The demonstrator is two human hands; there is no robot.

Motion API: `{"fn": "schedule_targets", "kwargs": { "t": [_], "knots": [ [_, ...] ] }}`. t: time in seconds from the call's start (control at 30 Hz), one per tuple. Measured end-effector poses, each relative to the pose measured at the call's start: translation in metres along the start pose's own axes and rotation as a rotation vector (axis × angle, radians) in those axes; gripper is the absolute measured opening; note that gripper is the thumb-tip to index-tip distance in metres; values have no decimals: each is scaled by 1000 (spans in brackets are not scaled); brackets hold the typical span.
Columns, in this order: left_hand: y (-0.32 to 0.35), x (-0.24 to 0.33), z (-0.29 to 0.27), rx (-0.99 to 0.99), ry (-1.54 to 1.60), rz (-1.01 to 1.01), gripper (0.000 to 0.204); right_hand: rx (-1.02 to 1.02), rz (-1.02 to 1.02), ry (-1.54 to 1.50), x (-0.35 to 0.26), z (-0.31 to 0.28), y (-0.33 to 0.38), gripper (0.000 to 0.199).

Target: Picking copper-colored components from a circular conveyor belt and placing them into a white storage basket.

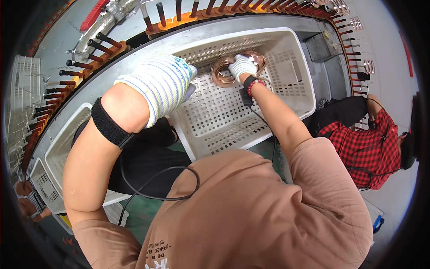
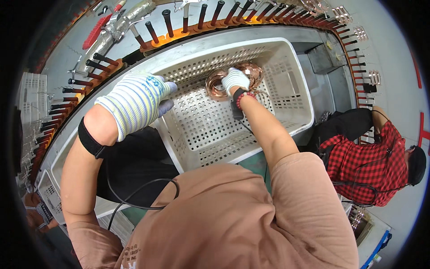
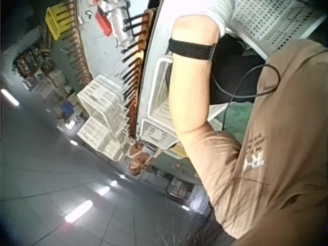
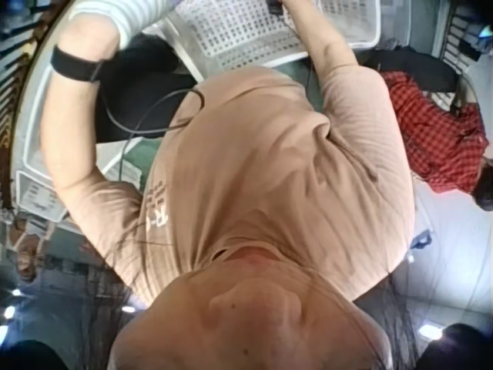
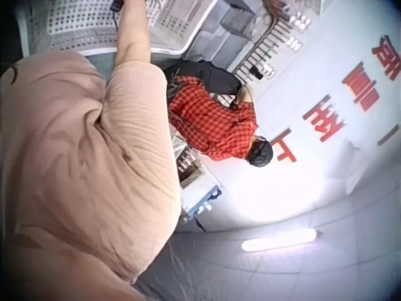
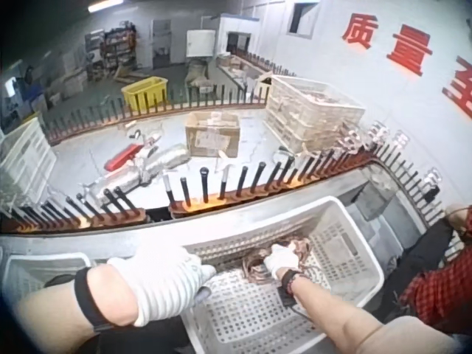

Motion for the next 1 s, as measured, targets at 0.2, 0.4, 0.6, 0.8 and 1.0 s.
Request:
{"fn": "schedule_targets", "kwargs": {
  "t": [0.2,0.4,0.6,0.8,1.0],
  "knots": [
    [-11,-19,10,4,59,22,27,68,71,-83,37,1,-14,52],
    [-20,-38,39,34,73,96,28,-498,-513,-39,-62,103,81,37],
    [-57,-43,48,-80,56,125,32,-645,-375,131,-25,214,33,48],
    [-59,-65,49,-77,136,95,28,-586,-352,83,-6,164,12,42],
    [-76,-72,84,-136,145,84,31,-441,-325,-10,59,81,19,41]
  ]
}}
Point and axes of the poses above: each hand's wrist, its own y-axis away from the middle knuckle, its own z-axis out of the palm, x = y × z, the point moved 9 cm from there along -y, towards the middle knuckle, and after that the axes turned 9 degrees about x, right-handed, at the moved point
